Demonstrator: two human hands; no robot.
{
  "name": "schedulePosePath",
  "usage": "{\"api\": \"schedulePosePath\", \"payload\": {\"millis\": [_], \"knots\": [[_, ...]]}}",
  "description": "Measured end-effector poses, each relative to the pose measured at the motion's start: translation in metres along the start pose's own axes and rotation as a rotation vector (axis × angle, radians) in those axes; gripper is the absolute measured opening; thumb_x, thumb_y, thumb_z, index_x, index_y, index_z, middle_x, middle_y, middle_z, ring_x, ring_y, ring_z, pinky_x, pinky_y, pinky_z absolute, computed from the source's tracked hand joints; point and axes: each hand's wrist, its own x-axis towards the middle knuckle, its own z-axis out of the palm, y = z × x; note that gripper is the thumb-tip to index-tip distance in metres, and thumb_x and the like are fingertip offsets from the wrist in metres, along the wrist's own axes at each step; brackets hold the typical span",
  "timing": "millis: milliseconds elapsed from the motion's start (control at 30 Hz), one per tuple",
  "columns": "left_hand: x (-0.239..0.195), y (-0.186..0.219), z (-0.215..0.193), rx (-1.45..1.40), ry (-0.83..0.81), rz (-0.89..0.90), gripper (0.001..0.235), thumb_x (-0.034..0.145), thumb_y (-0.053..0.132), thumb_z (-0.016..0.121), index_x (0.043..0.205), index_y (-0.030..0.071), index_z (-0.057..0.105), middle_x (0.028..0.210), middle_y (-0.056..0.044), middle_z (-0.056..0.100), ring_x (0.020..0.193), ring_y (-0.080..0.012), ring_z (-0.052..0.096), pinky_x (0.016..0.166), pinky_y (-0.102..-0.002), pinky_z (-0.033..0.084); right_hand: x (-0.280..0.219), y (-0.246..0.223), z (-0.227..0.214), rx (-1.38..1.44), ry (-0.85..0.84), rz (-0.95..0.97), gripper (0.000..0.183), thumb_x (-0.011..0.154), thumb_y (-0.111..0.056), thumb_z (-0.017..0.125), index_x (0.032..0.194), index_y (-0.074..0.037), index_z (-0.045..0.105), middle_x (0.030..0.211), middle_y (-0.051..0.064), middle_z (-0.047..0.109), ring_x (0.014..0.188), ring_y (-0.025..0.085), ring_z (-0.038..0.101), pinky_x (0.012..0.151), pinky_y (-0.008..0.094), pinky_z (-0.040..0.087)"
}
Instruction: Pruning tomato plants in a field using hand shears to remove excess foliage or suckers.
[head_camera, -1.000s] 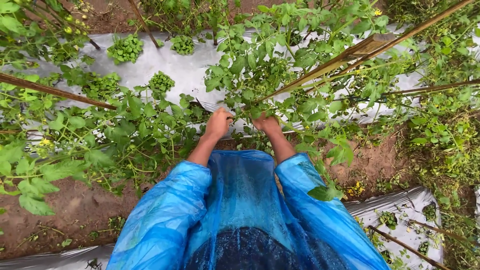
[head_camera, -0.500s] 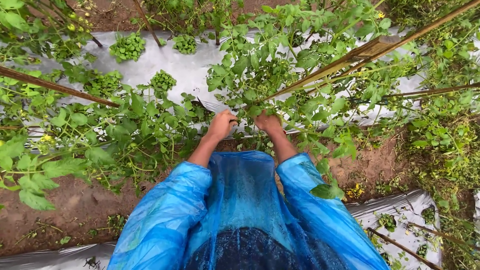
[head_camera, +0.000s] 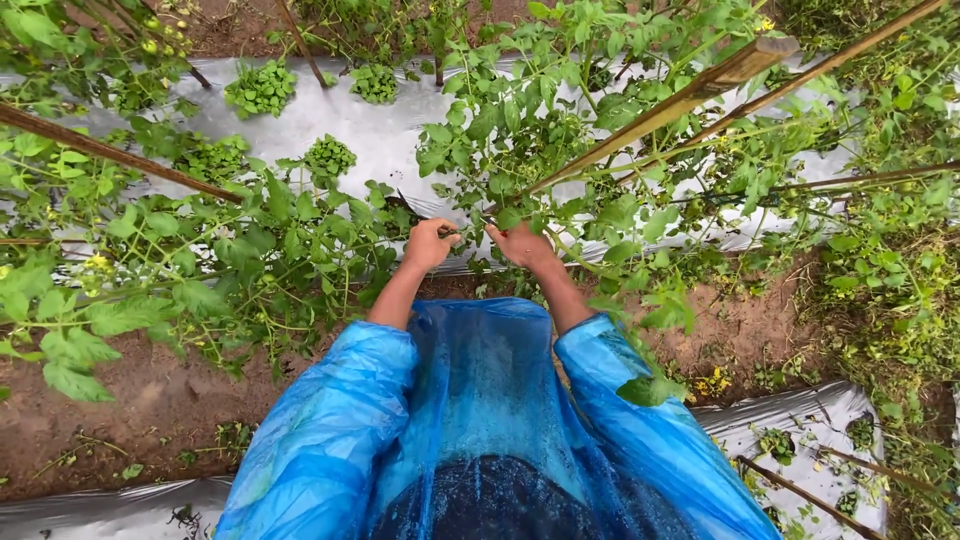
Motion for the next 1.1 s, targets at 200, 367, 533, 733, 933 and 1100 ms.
{"api": "schedulePosePath", "payload": {"millis": [200, 367, 533, 733, 933, 1100], "knots": [[-0.008, 0.026, -0.011, -0.107, -0.050, -0.087, 0.026, 0.100, 0.022, 0.076, 0.123, 0.009, 0.077, 0.121, -0.023, 0.070, 0.123, -0.0423, 0.066, 0.095, -0.059, 0.059, -0.004, -0.018, 0.018, -0.150, 0.015, 0.023, 0.086, 0.104, -0.068, 0.018, 0.140, 0.000, 0.058, 0.146, 0.024, 0.054, 0.119, 0.043, 0.066, 0.102, 0.060, 0.052], [0.000, 0.022, 0.004, -0.184, -0.057, -0.128, 0.026, 0.099, 0.026, 0.076, 0.118, 0.009, 0.075, 0.115, -0.020, 0.073, 0.116, -0.0388, 0.069, 0.089, -0.056, 0.061, 0.014, 0.002, 0.044, -0.143, 0.217, -0.061, 0.065, 0.104, -0.070, 0.031, 0.131, -0.018, 0.059, 0.103, 0.021, 0.075, 0.101, 0.042, 0.074, 0.091, 0.057, 0.057], [0.003, 0.023, 0.013, -0.241, 0.010, -0.092, 0.012, 0.094, 0.019, 0.072, 0.103, 0.010, 0.073, 0.091, -0.009, 0.078, 0.091, -0.0254, 0.072, 0.078, -0.045, 0.058, -0.007, -0.008, 0.055, -0.083, 0.306, -0.118, 0.046, 0.104, -0.057, 0.043, 0.120, -0.017, 0.061, 0.090, 0.021, 0.075, 0.092, 0.042, 0.076, 0.082, 0.054, 0.061], [0.003, 0.017, 0.023, -0.234, 0.038, -0.092, 0.005, 0.090, 0.017, 0.071, 0.094, 0.015, 0.073, 0.084, -0.005, 0.079, 0.084, -0.0208, 0.072, 0.075, -0.040, 0.058, -0.045, -0.022, 0.035, 0.027, 0.203, -0.112, 0.042, 0.103, -0.052, 0.045, 0.105, -0.014, 0.062, 0.093, 0.020, 0.074, 0.096, 0.044, 0.074, 0.084, 0.058, 0.059], [-0.017, 0.030, 0.022, -0.226, -0.014, -0.082, 0.007, 0.094, 0.013, 0.069, 0.100, 0.009, 0.070, 0.089, -0.011, 0.077, 0.085, -0.0257, 0.070, 0.073, -0.045, 0.056, -0.072, -0.023, 0.023, 0.043, 0.066, -0.079, 0.039, 0.102, -0.051, 0.041, 0.108, -0.015, 0.057, 0.098, 0.021, 0.072, 0.104, 0.046, 0.071, 0.090, 0.059, 0.055], [-0.022, 0.024, 0.033, -0.185, -0.018, -0.111, 0.010, 0.091, 0.016, 0.074, 0.097, 0.010, 0.070, 0.089, -0.010, 0.076, 0.085, -0.0229, 0.069, 0.073, -0.043, 0.057, -0.076, -0.008, 0.028, 0.081, 0.072, -0.130, 0.042, 0.104, -0.048, 0.041, 0.106, -0.010, 0.059, 0.095, 0.022, 0.071, 0.100, 0.047, 0.072, 0.087, 0.057, 0.056]]}}
